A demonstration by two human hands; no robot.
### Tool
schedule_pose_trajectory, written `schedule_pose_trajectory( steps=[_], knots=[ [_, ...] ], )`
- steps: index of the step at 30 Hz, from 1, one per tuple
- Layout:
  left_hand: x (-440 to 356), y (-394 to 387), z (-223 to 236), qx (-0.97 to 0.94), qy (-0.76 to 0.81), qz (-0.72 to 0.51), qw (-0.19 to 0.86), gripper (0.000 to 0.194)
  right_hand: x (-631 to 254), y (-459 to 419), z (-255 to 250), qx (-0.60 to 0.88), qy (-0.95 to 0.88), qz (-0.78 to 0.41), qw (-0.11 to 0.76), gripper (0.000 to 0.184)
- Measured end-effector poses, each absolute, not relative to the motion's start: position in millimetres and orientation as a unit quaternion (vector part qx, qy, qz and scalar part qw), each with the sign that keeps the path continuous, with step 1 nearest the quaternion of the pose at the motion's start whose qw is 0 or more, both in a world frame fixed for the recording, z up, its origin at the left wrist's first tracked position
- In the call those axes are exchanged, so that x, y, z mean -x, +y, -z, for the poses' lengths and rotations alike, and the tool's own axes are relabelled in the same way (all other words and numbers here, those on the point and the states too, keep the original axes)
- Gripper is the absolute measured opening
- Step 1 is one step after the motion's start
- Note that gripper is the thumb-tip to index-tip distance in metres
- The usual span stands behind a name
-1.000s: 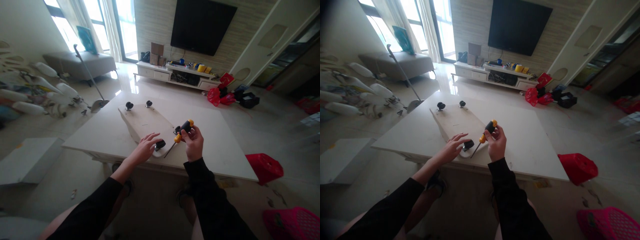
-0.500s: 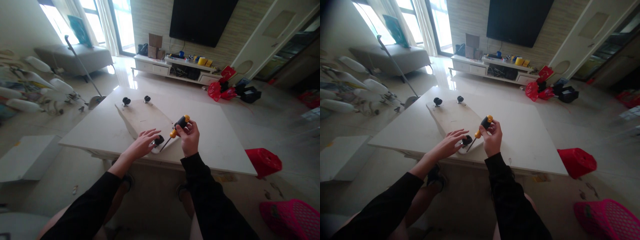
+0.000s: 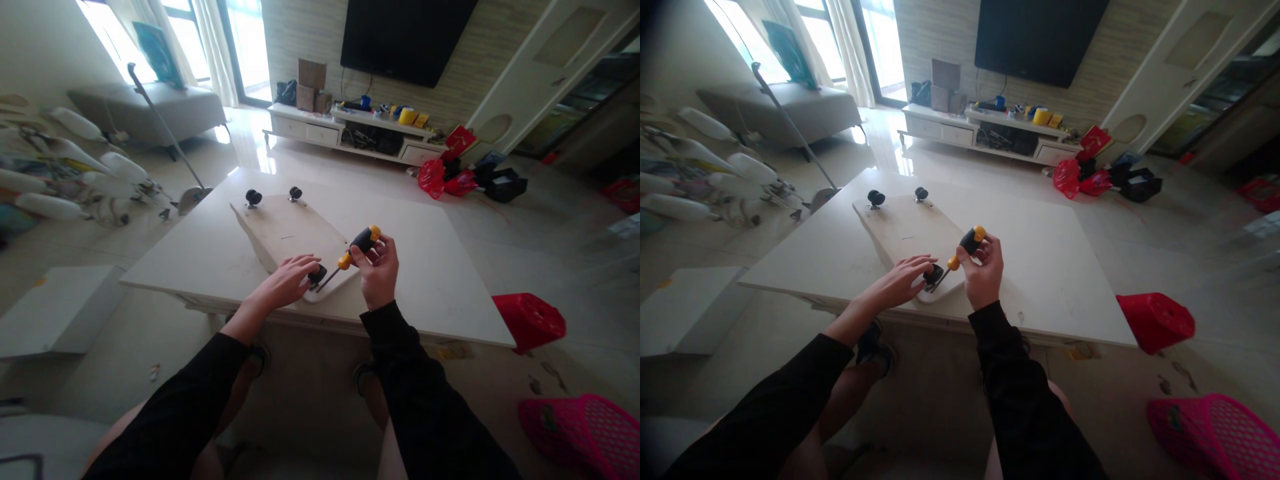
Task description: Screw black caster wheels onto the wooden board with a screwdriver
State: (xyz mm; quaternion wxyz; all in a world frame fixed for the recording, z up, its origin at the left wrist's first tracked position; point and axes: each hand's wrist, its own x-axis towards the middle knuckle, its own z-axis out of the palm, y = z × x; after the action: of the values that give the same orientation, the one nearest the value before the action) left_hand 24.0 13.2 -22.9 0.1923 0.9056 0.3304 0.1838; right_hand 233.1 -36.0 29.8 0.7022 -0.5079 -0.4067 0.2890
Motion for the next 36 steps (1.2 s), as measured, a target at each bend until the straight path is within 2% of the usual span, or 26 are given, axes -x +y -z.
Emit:
schedule_pose_trajectory(
  steps=[4, 12, 20, 32, 36],
  knots=[
    [-25.6, 12.2, 18.5, -0.901, 0.332, -0.186, 0.208, 0.042, -226.6, -37.4, -30.1, 0.497, -0.433, -0.308, 0.686, 0.054],
    [-24.3, 12.7, 14.2, -0.898, 0.328, -0.195, 0.219, 0.033, -220.6, -35.7, -25.4, 0.480, -0.446, -0.332, 0.679, 0.056],
    [-19.2, 12.6, 17.0, -0.892, 0.342, -0.198, 0.220, 0.033, -222.7, -38.0, -31.0, 0.471, -0.455, -0.308, 0.690, 0.054],
    [-13.0, 9.2, 10.7, -0.877, 0.360, -0.221, 0.230, 0.060, -222.8, -36.8, -24.5, 0.478, -0.466, -0.316, 0.674, 0.054],
    [-11.1, 9.8, 11.8, -0.879, 0.358, -0.224, 0.222, 0.063, -222.7, -38.0, -25.9, 0.479, -0.474, -0.311, 0.670, 0.053]
  ],
)
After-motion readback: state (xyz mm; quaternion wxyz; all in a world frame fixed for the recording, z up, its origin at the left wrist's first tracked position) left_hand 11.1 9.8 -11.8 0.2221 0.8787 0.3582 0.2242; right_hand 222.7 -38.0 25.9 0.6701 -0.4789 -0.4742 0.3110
